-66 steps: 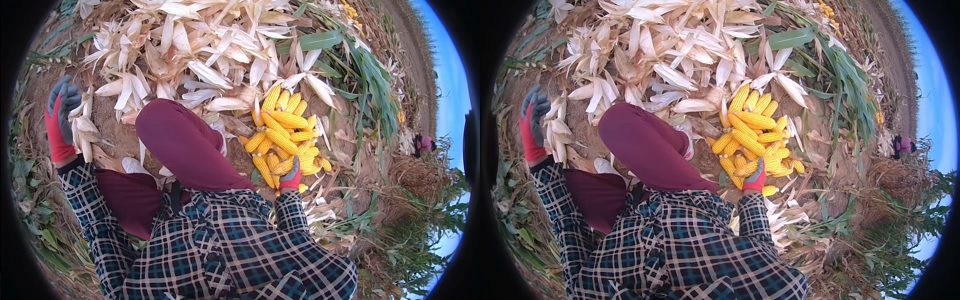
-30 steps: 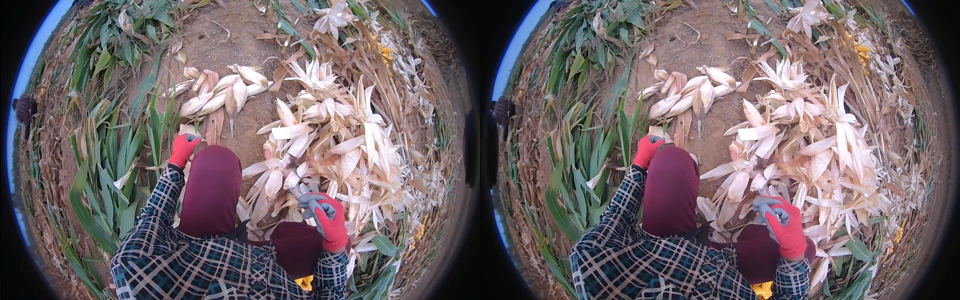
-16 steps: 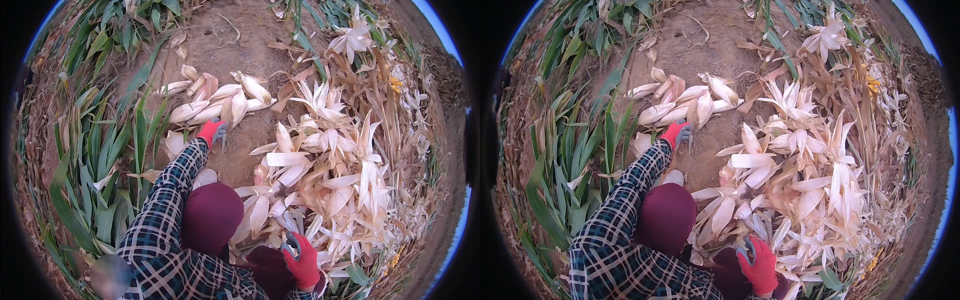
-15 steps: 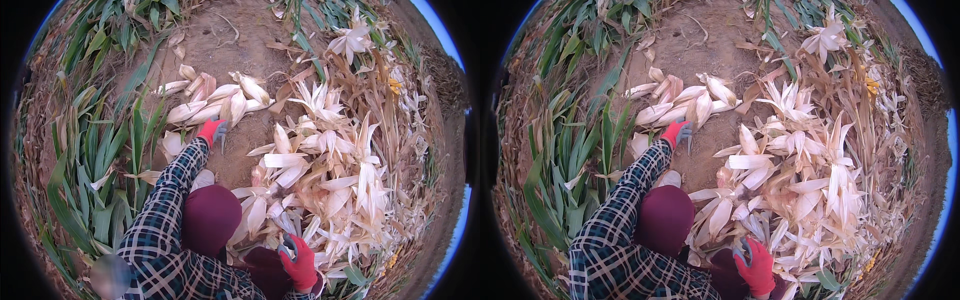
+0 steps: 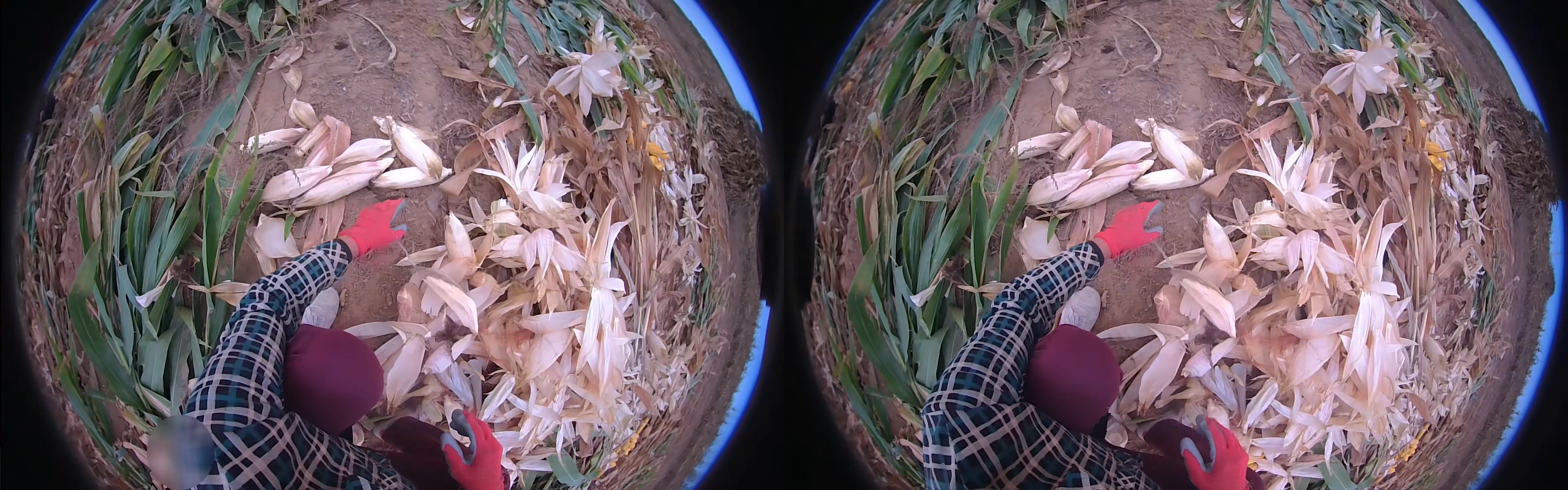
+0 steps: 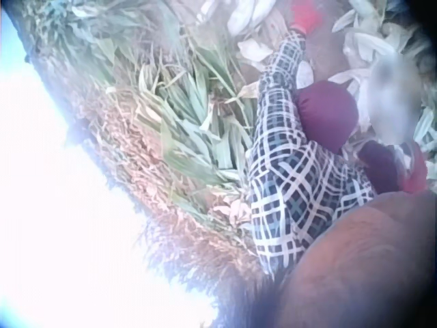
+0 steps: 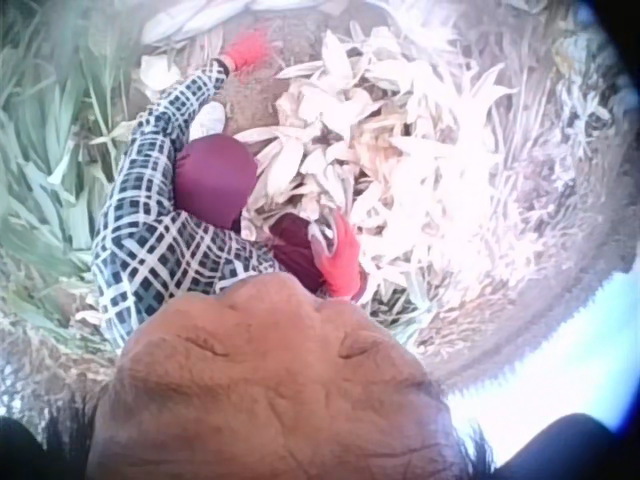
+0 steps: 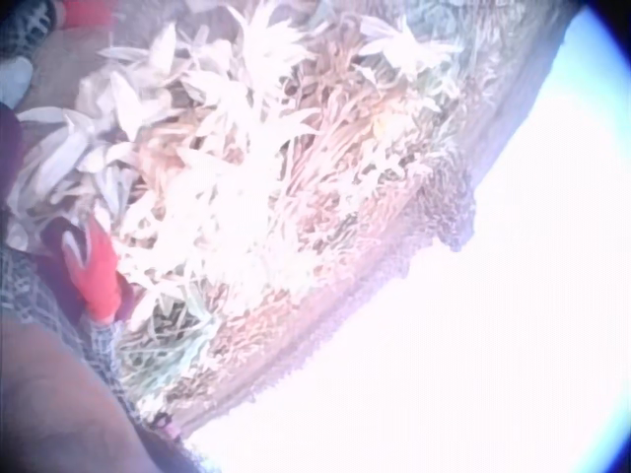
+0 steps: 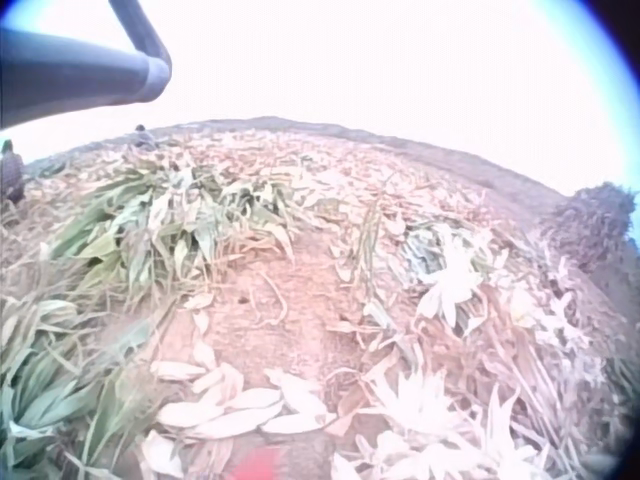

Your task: The person sits on the ground in a cornfield and shucks multiple corn cobs by hand, removing the husks and silk. The shucked cobs are placed in a pile nearby.

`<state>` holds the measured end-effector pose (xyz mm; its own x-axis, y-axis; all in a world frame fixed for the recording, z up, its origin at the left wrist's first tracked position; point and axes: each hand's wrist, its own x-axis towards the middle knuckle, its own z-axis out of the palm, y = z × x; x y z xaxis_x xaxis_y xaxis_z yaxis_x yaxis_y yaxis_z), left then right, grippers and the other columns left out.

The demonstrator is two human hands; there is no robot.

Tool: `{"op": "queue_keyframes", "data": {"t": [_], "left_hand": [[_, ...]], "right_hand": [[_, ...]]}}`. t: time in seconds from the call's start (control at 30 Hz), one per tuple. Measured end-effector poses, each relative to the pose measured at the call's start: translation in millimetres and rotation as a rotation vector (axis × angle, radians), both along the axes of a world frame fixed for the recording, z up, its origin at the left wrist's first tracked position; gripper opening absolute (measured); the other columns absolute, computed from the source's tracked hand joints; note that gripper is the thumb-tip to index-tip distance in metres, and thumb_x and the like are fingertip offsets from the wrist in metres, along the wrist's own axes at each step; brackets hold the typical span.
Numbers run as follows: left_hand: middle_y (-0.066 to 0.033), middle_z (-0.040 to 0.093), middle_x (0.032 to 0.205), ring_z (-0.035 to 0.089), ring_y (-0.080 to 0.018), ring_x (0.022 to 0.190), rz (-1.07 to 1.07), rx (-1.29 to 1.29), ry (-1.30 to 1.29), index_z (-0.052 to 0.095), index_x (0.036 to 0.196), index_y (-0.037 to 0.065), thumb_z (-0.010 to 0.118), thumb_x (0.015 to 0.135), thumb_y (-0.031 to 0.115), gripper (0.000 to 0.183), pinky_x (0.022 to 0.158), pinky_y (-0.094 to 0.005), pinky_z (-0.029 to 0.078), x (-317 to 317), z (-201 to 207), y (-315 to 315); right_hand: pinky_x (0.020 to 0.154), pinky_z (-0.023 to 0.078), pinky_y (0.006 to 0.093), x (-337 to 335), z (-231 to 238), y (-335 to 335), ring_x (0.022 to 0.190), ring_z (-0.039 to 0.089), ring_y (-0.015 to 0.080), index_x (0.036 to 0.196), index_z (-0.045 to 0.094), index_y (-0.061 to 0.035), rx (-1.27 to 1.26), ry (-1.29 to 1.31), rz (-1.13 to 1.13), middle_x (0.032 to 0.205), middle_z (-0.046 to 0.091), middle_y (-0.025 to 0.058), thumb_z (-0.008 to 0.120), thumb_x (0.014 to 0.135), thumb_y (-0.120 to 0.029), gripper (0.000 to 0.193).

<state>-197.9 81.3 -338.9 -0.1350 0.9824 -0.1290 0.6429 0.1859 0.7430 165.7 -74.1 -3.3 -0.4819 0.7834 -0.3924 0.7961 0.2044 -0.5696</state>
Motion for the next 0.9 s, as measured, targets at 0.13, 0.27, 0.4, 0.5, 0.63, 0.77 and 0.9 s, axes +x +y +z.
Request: {"op": "queue_keyframes", "data": {"t": [0.13,0.27,0.4,0.5,0.63,0.77,0.9], "left_hand": [[-0.0241,0.045,0.140,0.043,-0.0376,0.130,-0.058,0.167,0.500,0.039,0.142,0.001,0.071,0.078,0.033,0.078,0.108,-0.0513,0.034,-16,-22,59],[-0.0234,0.048,0.138,0.043,-0.0376,0.131,0.006,-0.003,0.637,0.042,0.140,0.001,0.071,0.077,0.027,0.074,0.107,-0.0491,0.035,-5,-51,101],[-0.0195,0.063,0.120,0.060,-0.0312,0.115,0.122,-0.334,0.515,0.059,0.125,0.005,0.075,0.068,0.029,0.064,0.092,-0.0423,0.048,5,-41,112],[-0.0176,0.071,0.102,0.070,-0.0307,0.093,0.117,-0.449,0.348,0.071,0.106,0.007,0.078,0.063,0.041,0.056,0.079,-0.0411,0.054,6,-31,90],[-0.0183,0.069,0.107,0.068,-0.0334,0.098,0.038,-0.382,0.067,0.067,0.110,0.006,0.079,0.060,0.051,0.068,0.084,-0.0417,0.053,11,-14,42],[-0.0181,0.067,0.110,0.065,-0.0347,0.102,-0.262,-0.137,0.078,0.060,0.118,0.007,0.079,0.060,0.049,0.074,0.087,-0.0439,0.051,18,42,-4],[-0.0139,0.063,0.103,0.062,-0.0354,0.095,-0.653,0.253,0.345,0.057,0.123,0.010,0.078,0.059,0.032,0.070,0.090,-0.0448,0.048,47,175,-16]], "right_hand": [[0.094,0.049,0.0447,3,1,5,0.110,0.060,0.0425,0.132,0.053,0.0010,-0.028,-0.004,-0.027,0.123,0.060,0.0262,0.070,0.082,-0.015,0.055],[0.091,0.050,0.0414,3,1,7,0.109,0.062,0.0393,0.132,0.053,0.0010,-0.035,0.005,-0.055,0.120,0.062,0.0244,0.070,0.084,-0.013,0.053],[0.088,0.052,0.0407,2,0,2,0.105,0.064,0.0386,0.132,0.052,0.0012,-0.003,0.024,-0.047,0.116,0.063,0.0238,0.071,0.084,-0.012,0.053],[0.084,0.053,0.0414,4,2,-5,0.101,0.065,0.0388,0.133,0.051,0.0017,0.017,0.055,-0.027,0.115,0.064,0.0240,0.073,0.084,-0.013,0.056],[0.087,0.052,0.0411,4,14,-13,0.104,0.065,0.0389,0.130,0.052,0.0012,0.120,0.031,0.020,0.116,0.063,0.0245,0.074,0.082,-0.013,0.055],[0.092,0.050,0.0421,16,4,-18,0.110,0.063,0.0367,0.132,0.052,-0.0027,0.051,0.132,-0.031,0.120,0.063,0.0234,0.073,0.082,-0.015,0.056],[0.095,0.049,0.0349,33,-10,-4,0.107,0.064,0.0227,0.129,0.052,0.0034,-0.066,0.616,-0.423,0.118,0.063,0.0143,0.067,0.089,-0.012,0.046]]}}
